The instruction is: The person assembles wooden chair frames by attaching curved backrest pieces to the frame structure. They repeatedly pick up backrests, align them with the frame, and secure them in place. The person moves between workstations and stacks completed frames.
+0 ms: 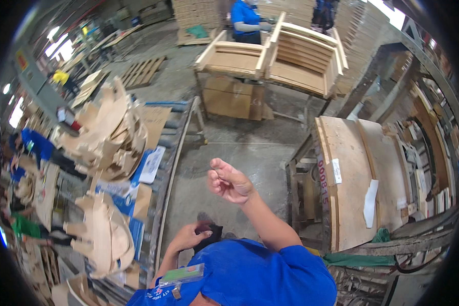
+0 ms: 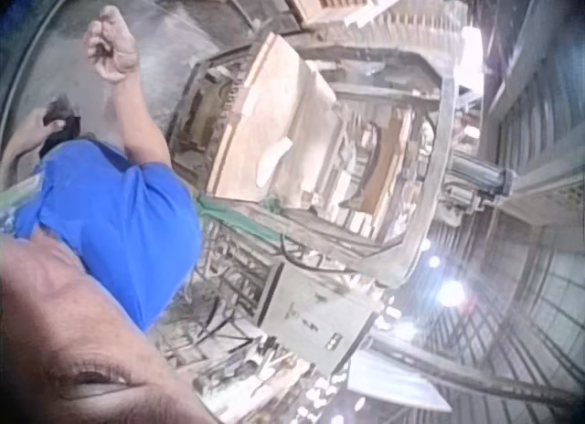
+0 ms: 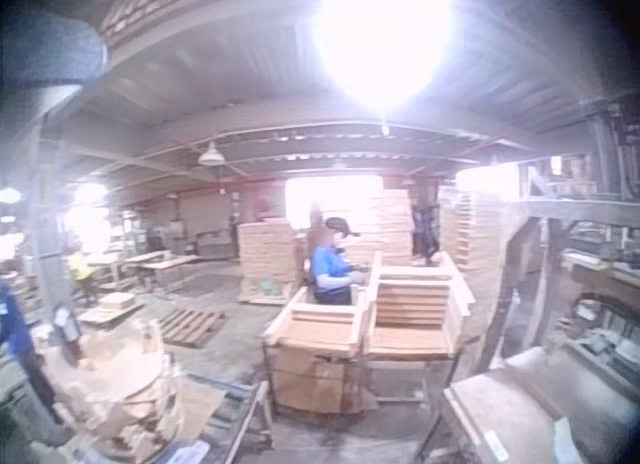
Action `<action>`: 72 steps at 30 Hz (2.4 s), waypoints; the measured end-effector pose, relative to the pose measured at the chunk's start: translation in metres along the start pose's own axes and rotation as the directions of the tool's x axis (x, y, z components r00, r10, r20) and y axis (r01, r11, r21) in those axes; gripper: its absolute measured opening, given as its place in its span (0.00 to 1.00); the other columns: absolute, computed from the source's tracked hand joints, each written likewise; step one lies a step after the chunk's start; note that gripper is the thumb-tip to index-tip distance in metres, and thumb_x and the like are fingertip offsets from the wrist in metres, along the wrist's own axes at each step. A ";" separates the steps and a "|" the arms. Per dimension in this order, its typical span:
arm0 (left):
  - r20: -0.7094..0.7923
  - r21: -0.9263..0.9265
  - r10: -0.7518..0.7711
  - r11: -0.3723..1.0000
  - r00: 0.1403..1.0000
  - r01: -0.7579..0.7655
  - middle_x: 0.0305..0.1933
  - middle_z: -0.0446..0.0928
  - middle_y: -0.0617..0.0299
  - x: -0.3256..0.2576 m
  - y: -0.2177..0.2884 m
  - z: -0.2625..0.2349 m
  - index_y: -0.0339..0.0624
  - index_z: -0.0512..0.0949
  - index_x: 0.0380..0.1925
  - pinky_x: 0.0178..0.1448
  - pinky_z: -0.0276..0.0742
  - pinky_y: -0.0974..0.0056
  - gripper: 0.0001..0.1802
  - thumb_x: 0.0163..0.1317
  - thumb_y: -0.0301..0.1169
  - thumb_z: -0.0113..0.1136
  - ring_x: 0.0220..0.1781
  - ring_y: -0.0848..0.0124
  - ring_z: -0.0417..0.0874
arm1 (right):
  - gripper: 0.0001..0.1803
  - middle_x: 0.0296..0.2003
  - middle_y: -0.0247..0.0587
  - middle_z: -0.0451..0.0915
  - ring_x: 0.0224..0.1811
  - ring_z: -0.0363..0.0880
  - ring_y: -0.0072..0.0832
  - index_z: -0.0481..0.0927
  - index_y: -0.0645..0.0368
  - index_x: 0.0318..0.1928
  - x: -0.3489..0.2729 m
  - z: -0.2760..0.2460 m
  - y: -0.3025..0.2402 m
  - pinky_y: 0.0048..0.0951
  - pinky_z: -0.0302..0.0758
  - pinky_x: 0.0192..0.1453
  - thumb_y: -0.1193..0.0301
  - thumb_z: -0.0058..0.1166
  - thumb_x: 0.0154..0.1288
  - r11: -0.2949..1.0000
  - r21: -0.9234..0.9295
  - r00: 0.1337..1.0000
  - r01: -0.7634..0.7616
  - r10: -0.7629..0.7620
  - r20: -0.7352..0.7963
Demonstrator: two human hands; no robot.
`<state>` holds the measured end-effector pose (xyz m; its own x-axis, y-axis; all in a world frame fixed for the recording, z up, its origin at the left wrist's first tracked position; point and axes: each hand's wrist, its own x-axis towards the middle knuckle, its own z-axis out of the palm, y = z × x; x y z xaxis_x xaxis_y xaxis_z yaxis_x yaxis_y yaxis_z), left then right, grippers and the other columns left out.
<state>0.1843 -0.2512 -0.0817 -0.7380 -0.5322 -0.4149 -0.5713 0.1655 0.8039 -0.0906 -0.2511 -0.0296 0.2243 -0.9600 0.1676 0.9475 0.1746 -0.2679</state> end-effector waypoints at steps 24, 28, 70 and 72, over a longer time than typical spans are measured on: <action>0.163 0.174 0.299 0.930 0.940 -0.325 0.52 0.87 0.46 0.481 0.124 -0.237 0.37 0.79 0.62 0.60 0.82 0.56 0.28 0.68 0.44 0.66 0.55 0.55 0.88 | 0.11 0.29 0.34 0.80 0.29 0.78 0.22 0.77 0.50 0.50 0.138 -0.180 -0.295 0.27 0.74 0.35 0.75 0.62 0.72 0.894 -0.362 0.720 0.266 -0.433 -0.542; 0.215 0.139 0.190 0.965 0.958 -0.222 0.52 0.87 0.47 0.516 0.128 -0.234 0.38 0.79 0.63 0.61 0.81 0.56 0.28 0.68 0.43 0.65 0.55 0.55 0.88 | 0.10 0.31 0.35 0.82 0.32 0.82 0.22 0.75 0.52 0.51 0.171 -0.208 -0.336 0.26 0.79 0.36 0.74 0.61 0.74 0.877 -0.451 0.632 0.168 -0.447 -0.633; 0.028 -0.307 0.462 0.848 0.887 -0.432 0.39 0.86 0.62 0.736 0.308 -0.236 0.34 0.88 0.45 0.49 0.80 0.69 0.08 0.70 0.25 0.67 0.42 0.76 0.85 | 0.09 0.35 0.26 0.73 0.28 0.65 0.15 0.74 0.49 0.43 0.259 -0.277 -0.511 0.24 0.66 0.33 0.63 0.62 0.76 0.985 -0.094 0.963 0.147 -0.164 -0.213; 0.009 -0.320 0.449 0.848 0.893 -0.423 0.40 0.86 0.62 0.734 0.310 -0.234 0.34 0.87 0.46 0.49 0.80 0.69 0.08 0.71 0.25 0.66 0.42 0.76 0.85 | 0.09 0.35 0.27 0.73 0.27 0.65 0.15 0.74 0.49 0.42 0.259 -0.279 -0.513 0.24 0.66 0.32 0.63 0.61 0.77 0.988 -0.092 0.968 0.128 -0.144 -0.206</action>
<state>-0.4506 -0.7847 -0.0380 -0.9191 -0.3937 -0.0137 -0.0576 0.1000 0.9933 -0.5823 -0.6502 -0.1132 0.0332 -0.9994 0.0051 0.9433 0.0297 -0.3306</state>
